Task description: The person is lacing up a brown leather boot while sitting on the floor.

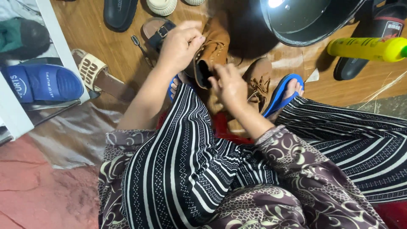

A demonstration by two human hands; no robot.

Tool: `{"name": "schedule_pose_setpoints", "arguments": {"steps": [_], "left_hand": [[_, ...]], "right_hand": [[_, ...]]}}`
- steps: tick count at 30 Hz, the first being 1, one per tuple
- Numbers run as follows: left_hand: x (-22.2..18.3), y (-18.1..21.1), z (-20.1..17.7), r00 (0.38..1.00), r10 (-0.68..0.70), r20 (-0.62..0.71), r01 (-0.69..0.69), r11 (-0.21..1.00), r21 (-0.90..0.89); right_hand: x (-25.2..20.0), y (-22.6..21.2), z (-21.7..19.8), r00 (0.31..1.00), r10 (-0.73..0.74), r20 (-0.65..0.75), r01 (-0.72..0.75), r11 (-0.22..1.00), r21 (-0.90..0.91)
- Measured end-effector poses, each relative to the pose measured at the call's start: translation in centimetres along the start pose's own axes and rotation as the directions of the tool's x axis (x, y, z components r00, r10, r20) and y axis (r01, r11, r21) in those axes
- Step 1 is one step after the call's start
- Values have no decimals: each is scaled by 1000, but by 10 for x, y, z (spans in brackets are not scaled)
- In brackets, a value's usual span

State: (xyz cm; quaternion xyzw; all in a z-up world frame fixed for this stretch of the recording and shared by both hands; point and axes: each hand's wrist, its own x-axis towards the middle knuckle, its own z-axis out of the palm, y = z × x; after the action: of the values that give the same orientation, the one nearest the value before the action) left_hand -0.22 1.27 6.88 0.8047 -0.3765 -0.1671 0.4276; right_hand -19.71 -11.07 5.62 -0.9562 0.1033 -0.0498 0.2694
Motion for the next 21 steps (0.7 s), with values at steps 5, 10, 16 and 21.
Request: {"name": "schedule_pose_setpoints", "arguments": {"steps": [5, 10, 16, 21], "left_hand": [[-9, -15, 22, 965, -250, 79, 260, 952, -163], [-8, -8, 14, 942, -311, 130, 330, 929, -169], [-6, -12, 21, 969, -144, 203, 180, 968, -175], [-5, -13, 24, 956, -120, 267, 136, 990, -44]], "right_hand": [[10, -30, -9, 972, 206, 112, -222, 963, 154], [0, -16, 7, 956, -280, -90, 274, 959, -71], [4, -17, 8, 941, -337, 18, 337, 940, -47], [8, -10, 6, 918, -389, 80, 389, 921, 20]]}}
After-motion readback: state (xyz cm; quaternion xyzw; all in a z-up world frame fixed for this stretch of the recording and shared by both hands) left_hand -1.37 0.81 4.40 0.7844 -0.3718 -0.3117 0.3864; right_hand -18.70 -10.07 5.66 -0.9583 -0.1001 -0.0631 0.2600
